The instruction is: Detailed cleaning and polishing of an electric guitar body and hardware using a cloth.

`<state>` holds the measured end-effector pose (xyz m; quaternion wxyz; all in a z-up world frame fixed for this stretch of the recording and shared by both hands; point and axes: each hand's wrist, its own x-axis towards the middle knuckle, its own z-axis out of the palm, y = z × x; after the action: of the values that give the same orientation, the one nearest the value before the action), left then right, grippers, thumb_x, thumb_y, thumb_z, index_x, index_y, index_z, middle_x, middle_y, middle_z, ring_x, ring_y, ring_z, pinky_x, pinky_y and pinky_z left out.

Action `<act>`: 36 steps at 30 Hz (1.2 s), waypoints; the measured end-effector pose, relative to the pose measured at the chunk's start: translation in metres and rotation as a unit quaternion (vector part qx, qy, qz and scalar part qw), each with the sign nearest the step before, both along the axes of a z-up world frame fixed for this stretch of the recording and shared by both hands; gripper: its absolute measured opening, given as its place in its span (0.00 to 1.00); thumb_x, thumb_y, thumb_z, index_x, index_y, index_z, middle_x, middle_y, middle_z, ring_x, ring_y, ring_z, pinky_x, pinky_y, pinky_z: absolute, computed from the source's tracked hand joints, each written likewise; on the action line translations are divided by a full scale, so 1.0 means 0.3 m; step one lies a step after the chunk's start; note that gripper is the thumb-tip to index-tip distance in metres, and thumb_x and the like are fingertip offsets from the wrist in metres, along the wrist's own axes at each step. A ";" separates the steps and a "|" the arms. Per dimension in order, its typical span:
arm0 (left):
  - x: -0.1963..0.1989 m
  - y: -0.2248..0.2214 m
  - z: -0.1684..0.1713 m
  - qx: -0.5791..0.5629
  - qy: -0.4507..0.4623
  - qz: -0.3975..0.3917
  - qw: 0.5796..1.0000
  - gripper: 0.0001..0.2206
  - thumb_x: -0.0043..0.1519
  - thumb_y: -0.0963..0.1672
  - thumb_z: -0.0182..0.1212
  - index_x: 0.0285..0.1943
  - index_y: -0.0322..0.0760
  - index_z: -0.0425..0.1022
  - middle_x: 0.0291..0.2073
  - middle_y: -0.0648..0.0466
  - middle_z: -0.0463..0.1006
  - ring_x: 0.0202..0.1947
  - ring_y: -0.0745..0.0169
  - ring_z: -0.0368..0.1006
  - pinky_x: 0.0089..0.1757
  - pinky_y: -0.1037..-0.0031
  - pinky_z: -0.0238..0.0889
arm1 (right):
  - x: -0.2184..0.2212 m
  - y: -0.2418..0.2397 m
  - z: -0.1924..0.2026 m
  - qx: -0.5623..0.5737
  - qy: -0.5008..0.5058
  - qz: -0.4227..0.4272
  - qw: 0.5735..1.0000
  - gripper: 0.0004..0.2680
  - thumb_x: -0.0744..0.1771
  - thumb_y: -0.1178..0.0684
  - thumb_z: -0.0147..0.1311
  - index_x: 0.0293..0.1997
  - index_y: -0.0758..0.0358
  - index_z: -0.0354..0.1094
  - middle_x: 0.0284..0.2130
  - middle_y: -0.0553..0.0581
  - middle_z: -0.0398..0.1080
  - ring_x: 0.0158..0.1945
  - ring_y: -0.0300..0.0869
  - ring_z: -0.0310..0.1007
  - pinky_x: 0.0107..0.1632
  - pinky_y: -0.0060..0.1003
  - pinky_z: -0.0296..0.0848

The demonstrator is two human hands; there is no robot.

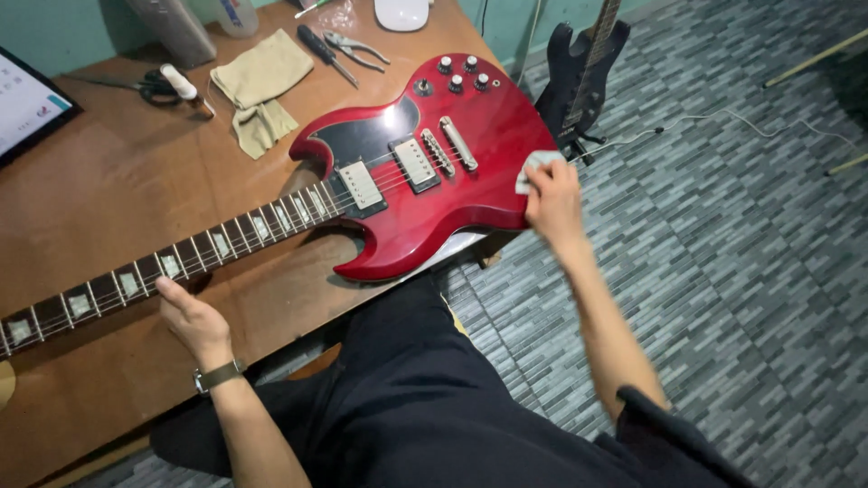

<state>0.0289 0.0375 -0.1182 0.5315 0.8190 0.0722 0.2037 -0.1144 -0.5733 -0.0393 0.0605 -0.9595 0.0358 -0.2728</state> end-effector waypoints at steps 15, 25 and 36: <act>-0.036 -0.082 0.172 -0.040 -0.054 -0.054 0.996 0.27 0.82 0.51 0.33 0.60 0.23 0.76 0.51 0.37 0.77 0.50 0.53 0.71 0.55 0.56 0.64 | -0.052 0.720 0.195 0.268 -0.205 0.257 0.905 0.09 0.67 0.62 0.50 0.50 0.65 0.74 0.41 0.60 0.75 0.41 0.56 0.76 0.48 0.47 0.76; -0.069 -0.146 0.287 -0.013 0.010 -0.010 1.000 0.23 0.75 0.59 0.29 0.33 0.47 0.41 0.29 0.60 0.44 0.30 0.62 0.45 0.38 0.65 0.47 | -0.035 0.573 0.127 0.053 -0.163 0.027 0.985 0.10 0.64 0.62 0.54 0.51 0.66 0.71 0.41 0.60 0.72 0.41 0.55 0.70 0.40 0.49 0.61; -0.054 -0.137 0.268 -0.002 -0.010 -0.011 1.000 0.23 0.75 0.60 0.29 0.34 0.47 0.40 0.29 0.60 0.43 0.30 0.63 0.44 0.36 0.65 0.43 | -0.236 -0.109 0.023 0.204 -0.203 -0.264 0.921 0.07 0.66 0.59 0.55 0.45 0.63 0.78 0.37 0.60 0.70 0.43 0.52 0.72 0.49 0.44 0.69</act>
<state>0.0125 -0.0035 -0.0378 0.5361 0.8166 0.0581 0.2060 -0.1852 -0.6061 -0.0324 0.1867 -0.8063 0.3292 -0.4545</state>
